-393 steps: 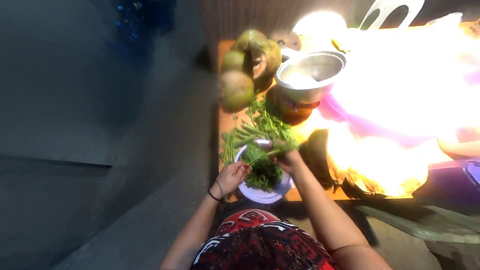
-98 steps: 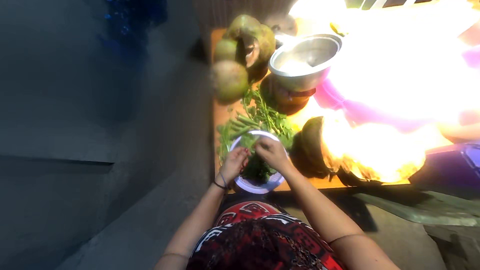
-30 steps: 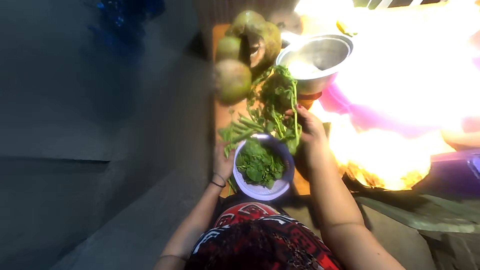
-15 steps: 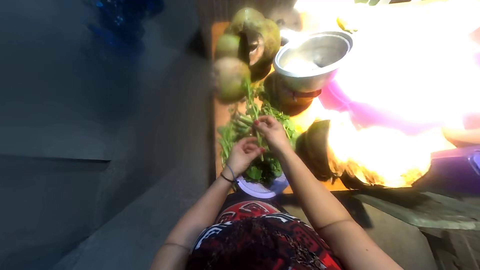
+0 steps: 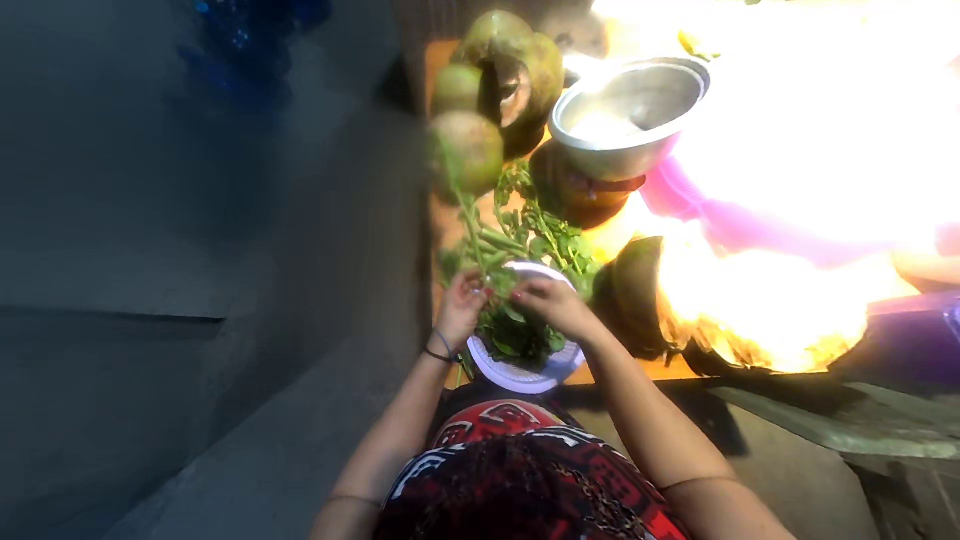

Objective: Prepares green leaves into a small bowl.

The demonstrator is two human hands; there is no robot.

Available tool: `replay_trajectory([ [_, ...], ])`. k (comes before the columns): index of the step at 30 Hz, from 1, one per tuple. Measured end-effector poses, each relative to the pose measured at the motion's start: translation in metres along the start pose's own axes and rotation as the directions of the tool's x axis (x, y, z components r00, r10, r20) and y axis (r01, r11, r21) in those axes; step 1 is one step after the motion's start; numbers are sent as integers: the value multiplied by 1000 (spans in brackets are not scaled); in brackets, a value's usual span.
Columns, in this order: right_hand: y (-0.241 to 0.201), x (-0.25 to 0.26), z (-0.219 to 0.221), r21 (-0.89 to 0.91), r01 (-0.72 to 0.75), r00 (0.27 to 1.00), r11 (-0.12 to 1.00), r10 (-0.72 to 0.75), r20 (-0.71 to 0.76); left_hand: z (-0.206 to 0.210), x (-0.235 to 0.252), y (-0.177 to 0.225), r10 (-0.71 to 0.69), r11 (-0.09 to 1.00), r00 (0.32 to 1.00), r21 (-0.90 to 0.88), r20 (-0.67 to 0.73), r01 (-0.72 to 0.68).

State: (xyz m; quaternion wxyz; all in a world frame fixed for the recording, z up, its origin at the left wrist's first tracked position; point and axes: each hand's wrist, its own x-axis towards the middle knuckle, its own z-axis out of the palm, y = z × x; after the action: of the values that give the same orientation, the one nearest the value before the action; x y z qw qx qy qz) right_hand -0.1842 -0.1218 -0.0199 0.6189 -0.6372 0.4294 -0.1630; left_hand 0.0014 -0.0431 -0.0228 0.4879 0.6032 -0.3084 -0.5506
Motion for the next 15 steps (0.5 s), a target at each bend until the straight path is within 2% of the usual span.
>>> replay_trajectory([
  [3, -5, -6, 5, -314, 189, 982, 931, -182, 54, 1, 1, -1, 27, 999, 1000, 33, 11, -28],
  [6, -5, -6, 13, -557, 329, 932, 762, -358, 61, 2, 2, -2, 86, 996, 996, 34, 24, -87],
  [11, -12, -7, 27, -699, 301, 923, 649, -383, 41, 4, 0, 2, 78, 997, 997, 2, 28, -78],
  [15, -11, -5, 32, -691, 308, 909, 654, -416, 11, 1, 1, -3, 35, 980, 998, -195, 58, -23],
])
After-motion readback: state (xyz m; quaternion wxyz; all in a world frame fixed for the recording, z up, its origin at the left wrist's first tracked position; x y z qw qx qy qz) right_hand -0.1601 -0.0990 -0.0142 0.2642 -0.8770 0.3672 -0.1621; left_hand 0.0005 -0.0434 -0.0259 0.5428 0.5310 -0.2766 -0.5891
